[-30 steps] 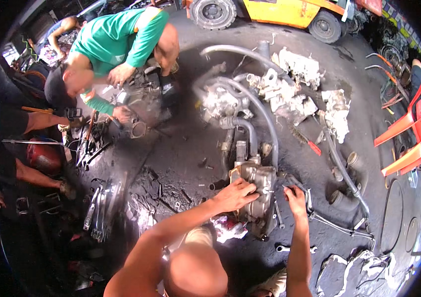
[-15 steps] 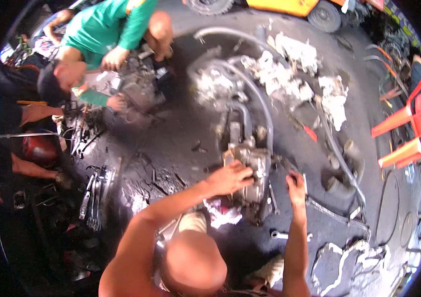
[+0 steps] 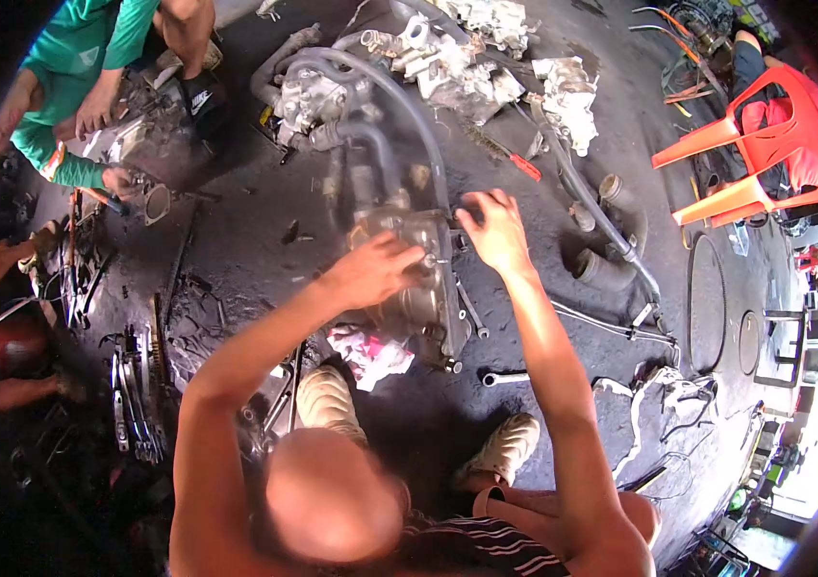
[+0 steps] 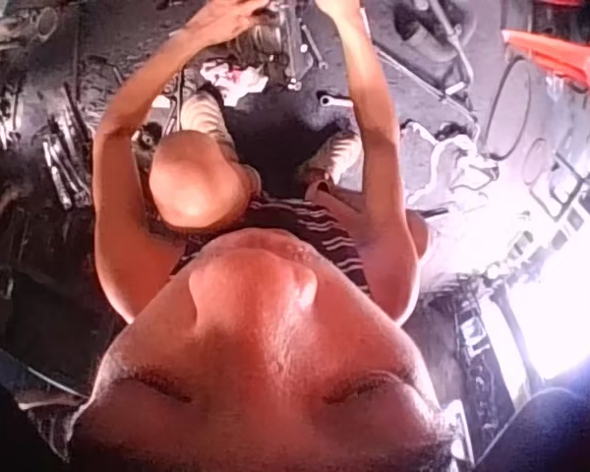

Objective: The person disassembles a machinery assembly on the ground by loosening bolts with a wrench and hammer, detaching the housing cover, and removing internal parts while prying with a tool.

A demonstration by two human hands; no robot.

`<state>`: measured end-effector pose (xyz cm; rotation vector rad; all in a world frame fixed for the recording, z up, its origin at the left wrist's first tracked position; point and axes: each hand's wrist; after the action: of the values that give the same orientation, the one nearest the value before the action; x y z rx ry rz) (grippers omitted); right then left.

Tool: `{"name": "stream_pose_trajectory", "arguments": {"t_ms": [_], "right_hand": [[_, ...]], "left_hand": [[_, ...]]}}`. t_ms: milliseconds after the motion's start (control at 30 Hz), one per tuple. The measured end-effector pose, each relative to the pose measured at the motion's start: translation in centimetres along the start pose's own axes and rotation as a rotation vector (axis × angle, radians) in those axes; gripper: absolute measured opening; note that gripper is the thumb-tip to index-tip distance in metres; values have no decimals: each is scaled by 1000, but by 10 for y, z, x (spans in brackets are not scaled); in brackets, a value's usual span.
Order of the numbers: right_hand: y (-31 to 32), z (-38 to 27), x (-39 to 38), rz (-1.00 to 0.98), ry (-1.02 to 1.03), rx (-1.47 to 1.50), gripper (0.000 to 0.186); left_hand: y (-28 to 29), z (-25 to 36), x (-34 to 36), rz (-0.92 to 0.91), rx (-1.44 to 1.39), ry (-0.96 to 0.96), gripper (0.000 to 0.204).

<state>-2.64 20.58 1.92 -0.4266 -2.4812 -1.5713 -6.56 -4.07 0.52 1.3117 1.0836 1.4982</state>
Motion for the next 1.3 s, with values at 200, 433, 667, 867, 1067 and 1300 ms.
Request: {"name": "stream_pose_trajectory", "arguments": {"t_ms": [200, 433, 667, 867, 1067, 1300], "right_hand": [[-10, -9, 38, -537, -268, 10, 39], [-25, -9, 64, -734, -339, -76, 49], [-30, 9, 63, -675, -412, 148, 50], [-35, 7, 59, -738, -334, 56, 48], [-28, 1, 57, -680, -232, 64, 49], [-33, 2, 61, -717, -119, 8, 47]], "left_hand": [[-1, 1, 4, -87, -12, 29, 27], [0, -4, -1, 14, -49, 1, 20], [5, -7, 4, 51, -48, -17, 24], [1, -8, 2, 86, -45, -63, 23], [2, -5, 1, 24, -12, -32, 21], [1, -4, -1, 54, -53, -1, 19]]}}
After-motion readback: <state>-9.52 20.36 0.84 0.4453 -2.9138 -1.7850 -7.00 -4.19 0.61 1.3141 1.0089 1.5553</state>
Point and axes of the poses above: each hand's wrist, its own x-axis towards the middle knuckle, its own y-axis out of the back of the hand, z = x × y, and after that the axes turned 3 degrees about -x, right-handed
